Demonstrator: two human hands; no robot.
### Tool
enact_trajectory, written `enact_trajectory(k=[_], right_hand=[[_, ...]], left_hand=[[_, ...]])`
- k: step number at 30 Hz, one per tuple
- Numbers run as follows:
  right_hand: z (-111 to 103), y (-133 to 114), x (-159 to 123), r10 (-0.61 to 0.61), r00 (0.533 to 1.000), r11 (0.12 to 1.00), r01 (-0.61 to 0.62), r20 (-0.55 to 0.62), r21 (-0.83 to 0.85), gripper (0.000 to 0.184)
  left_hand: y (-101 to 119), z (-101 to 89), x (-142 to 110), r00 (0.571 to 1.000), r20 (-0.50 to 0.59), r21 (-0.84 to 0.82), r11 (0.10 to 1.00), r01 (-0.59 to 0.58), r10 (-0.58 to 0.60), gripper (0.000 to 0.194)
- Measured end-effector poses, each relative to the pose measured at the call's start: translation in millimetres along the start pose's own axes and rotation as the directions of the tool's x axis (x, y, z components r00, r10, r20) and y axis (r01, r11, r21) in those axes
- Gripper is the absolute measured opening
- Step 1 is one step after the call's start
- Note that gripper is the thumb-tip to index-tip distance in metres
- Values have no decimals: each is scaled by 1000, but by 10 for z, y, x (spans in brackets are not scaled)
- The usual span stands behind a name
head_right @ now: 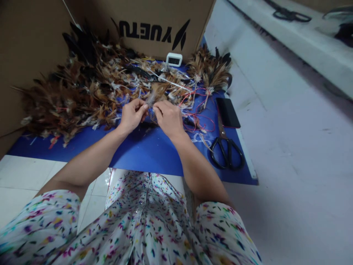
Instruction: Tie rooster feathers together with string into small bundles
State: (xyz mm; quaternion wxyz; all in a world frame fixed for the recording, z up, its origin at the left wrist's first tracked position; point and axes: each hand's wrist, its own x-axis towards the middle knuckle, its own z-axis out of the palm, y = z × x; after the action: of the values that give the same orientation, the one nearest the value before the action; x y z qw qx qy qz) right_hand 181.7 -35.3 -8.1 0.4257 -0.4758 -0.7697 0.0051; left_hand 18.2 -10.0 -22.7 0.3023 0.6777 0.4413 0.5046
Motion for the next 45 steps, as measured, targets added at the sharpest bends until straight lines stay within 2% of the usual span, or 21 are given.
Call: enact_trajectory(k=[5, 13, 20, 31, 35, 39, 42, 45], right_hand=[[3, -2, 2, 32, 999, 999, -32, 16, 0, 19], [4, 1, 9, 49, 998, 999, -49, 37, 4, 16], [1, -17, 17, 79, 994, 997, -80, 79, -1, 16], [13, -54, 8, 114, 993, 992, -116, 42, 56, 17], [8, -73, 4, 149, 989, 977, -147, -4, 153, 13], [8, -25, 15, 214, 975, 944, -191, -60, 268, 23], [-4, 53, 37, 218, 971, 947, -185, -102, 261, 30], [-39, 111, 62, 210, 970, 959, -181, -120, 221, 29]], left_hand=[[21, -19, -30, 989, 7, 166, 975, -149, 150, 20], [-16, -35, -18, 961, 36, 265, 925, -273, 273, 15], [-2, -45, -16, 968, 47, 251, 935, -249, 245, 10], [0, -49, -23, 957, 60, 287, 913, -290, 285, 12], [53, -52, -21, 973, 6, 208, 952, -226, 230, 11], [82, -49, 7, 1000, -14, -32, 999, -20, 19, 21], [90, -45, 43, 989, 31, -271, 951, 149, -146, 26], [108, -47, 67, 971, 69, -417, 878, 237, -229, 30]])
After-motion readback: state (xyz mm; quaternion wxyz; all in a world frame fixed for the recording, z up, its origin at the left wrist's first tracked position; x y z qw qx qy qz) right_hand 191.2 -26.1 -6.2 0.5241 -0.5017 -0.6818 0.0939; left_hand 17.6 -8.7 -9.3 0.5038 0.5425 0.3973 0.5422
